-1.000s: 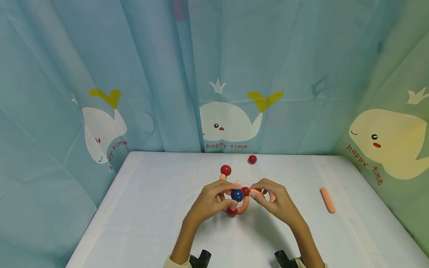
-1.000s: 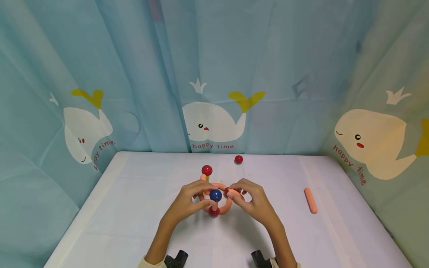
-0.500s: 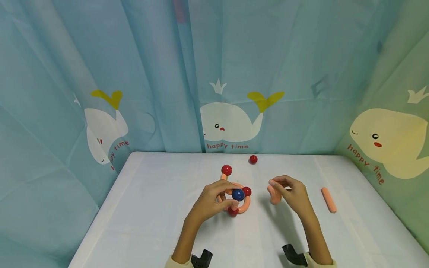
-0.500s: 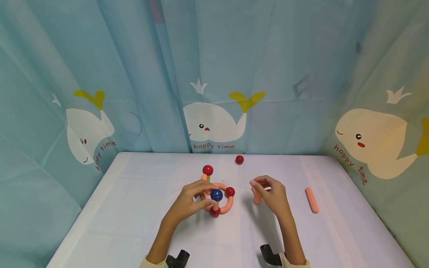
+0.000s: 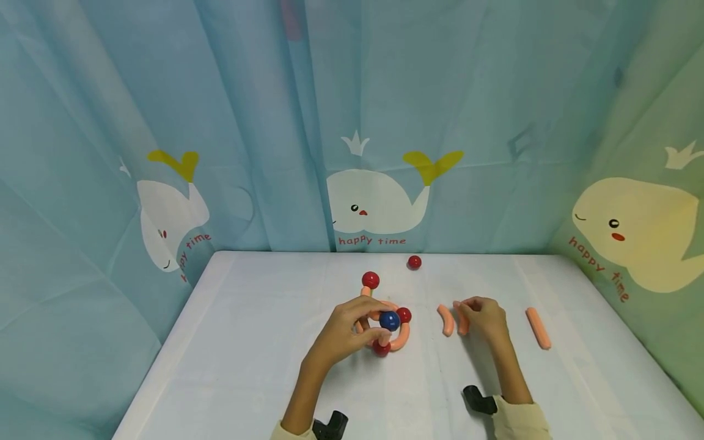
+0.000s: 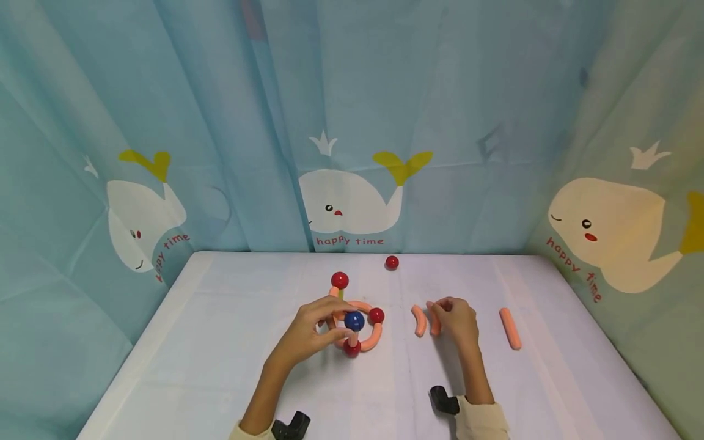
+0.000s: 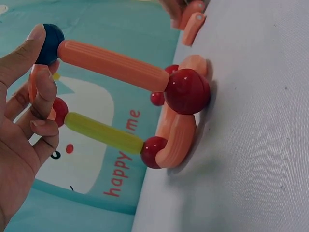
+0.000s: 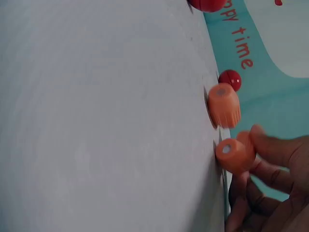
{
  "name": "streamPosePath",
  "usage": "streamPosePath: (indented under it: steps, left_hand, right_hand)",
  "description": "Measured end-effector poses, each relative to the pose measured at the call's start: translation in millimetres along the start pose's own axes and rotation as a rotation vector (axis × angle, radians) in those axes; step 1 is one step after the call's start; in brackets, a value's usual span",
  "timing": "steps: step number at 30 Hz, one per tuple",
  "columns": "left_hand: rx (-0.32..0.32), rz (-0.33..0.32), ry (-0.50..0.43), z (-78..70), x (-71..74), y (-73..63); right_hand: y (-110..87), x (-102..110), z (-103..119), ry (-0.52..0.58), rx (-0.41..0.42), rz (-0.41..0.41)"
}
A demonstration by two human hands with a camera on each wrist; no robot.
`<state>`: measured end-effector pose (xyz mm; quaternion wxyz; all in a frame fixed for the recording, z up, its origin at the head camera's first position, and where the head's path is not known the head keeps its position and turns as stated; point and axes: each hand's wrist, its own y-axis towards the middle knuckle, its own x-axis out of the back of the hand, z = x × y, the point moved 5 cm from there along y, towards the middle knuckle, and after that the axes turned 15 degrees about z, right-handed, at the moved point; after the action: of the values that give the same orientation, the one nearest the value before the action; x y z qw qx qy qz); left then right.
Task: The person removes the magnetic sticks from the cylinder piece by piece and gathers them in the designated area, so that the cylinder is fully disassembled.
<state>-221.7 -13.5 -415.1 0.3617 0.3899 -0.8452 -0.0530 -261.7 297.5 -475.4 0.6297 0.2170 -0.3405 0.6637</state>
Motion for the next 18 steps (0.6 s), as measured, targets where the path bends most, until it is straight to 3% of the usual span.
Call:
streamPosePath:
  steps: [10,18]
  left_hand:
    - [0.014,0.001,-0.012,-0.8,-0.9,0.8]
    - [0.014,-0.002,-0.004,0.4,-0.5,0.6]
  right_hand:
    - [-5.0,1.8,1.4,-0.036,-0.088,0.074]
    - [-12.2,0.7,0.3,-0.037,-0.075,0.121]
